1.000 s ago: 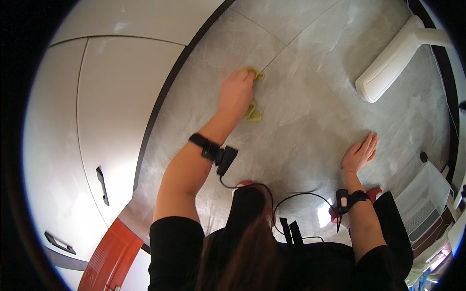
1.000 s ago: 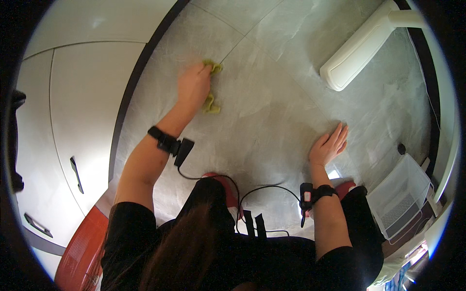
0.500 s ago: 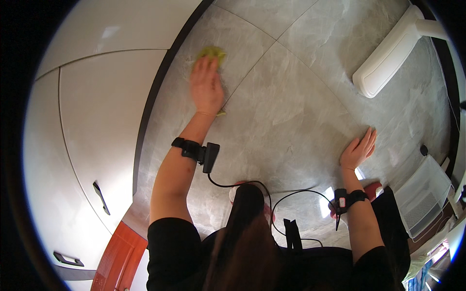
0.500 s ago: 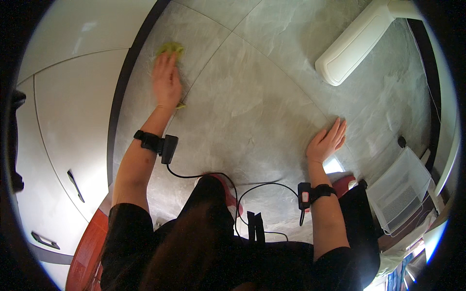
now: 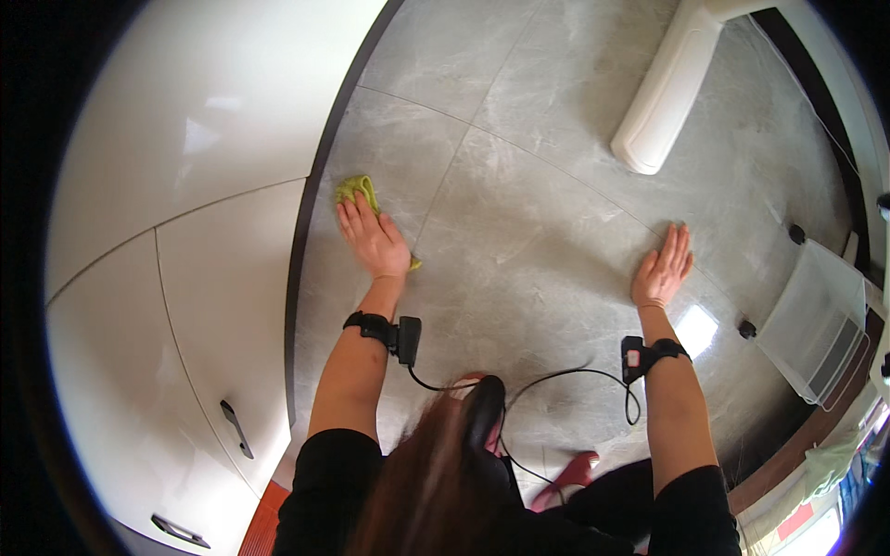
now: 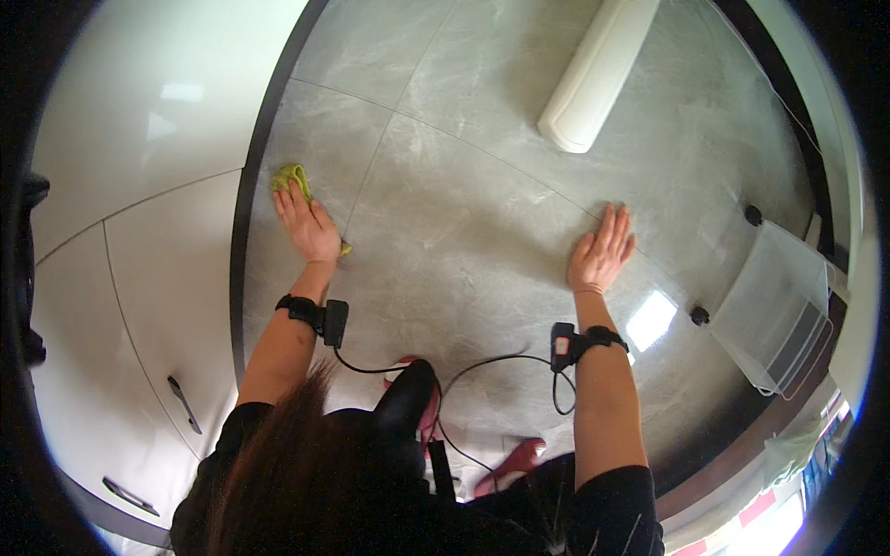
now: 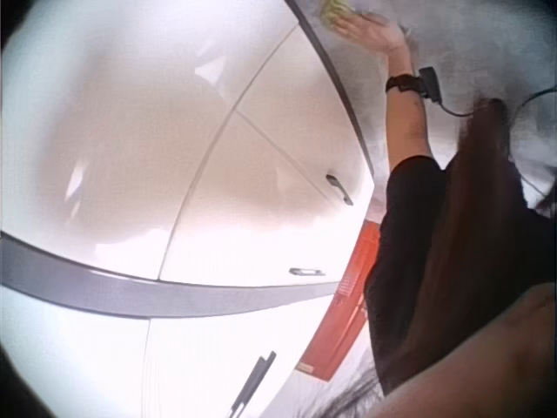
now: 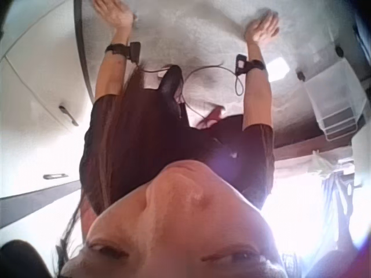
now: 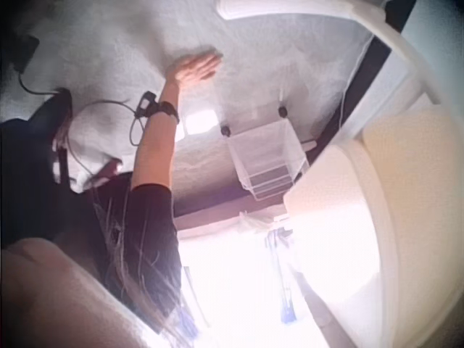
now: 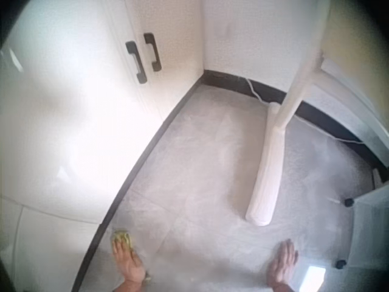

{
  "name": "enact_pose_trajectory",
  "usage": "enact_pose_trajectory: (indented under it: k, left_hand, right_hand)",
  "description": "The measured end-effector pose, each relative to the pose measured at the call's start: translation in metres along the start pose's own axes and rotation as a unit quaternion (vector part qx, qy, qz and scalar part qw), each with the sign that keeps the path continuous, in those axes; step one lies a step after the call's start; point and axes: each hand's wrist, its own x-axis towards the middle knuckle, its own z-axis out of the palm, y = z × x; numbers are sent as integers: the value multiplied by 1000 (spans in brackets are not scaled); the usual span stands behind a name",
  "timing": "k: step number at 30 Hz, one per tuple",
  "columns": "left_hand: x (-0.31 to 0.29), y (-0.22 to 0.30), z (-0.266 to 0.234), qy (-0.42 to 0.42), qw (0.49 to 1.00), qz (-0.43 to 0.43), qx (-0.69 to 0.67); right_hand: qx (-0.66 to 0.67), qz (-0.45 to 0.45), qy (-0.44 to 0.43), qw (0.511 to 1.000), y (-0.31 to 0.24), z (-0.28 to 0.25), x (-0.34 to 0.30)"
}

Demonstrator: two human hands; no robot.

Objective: The person wipes a tiled floor with a green cloth, moving around a white chair and a wire basket. They pick up small debris from the floor, place it into a plastic bag, and continue wiping until the area is clear.

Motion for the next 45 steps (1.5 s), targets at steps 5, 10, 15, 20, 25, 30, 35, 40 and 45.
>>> enact_pose_trajectory:
  k: [5, 10, 15, 20, 25, 30, 35, 40, 45]
  left_hand:
    - [-6, 30, -19, -127, 981, 134, 57]
    - [-95, 129, -8, -209, 891, 371, -158]
    - [-248, 235, 6, -247, 757, 543, -268]
    - [-332, 307, 14, -241, 604, 657, -381]
    - [-275, 279, 22, -278, 733, 493, -377]
    - [-95, 170, 26, -29, 933, 294, -206]
    - [-55, 152, 51, -52, 940, 336, -29]
    - [-236, 277, 54, -387, 788, 428, -215]
    - [-339, 318, 5, -333, 526, 745, -239]
  right_hand:
    - [32, -2, 22, 999, -3, -2, -6]
    - [101, -6, -33, 994, 7, -16, 7]
    - [259, -34, -186, 947, 59, -101, -34]
    - [197, 65, -375, 904, 105, -256, -144]
    - [399, 20, -327, 857, 92, -361, -210]
    - [636, -303, -146, 695, 21, -363, -230]
    - [746, -270, -75, 604, -10, -371, -236]
    - [765, -257, -142, 573, -9, -380, -235]
    - [712, -320, -152, 606, -12, -370, -235]
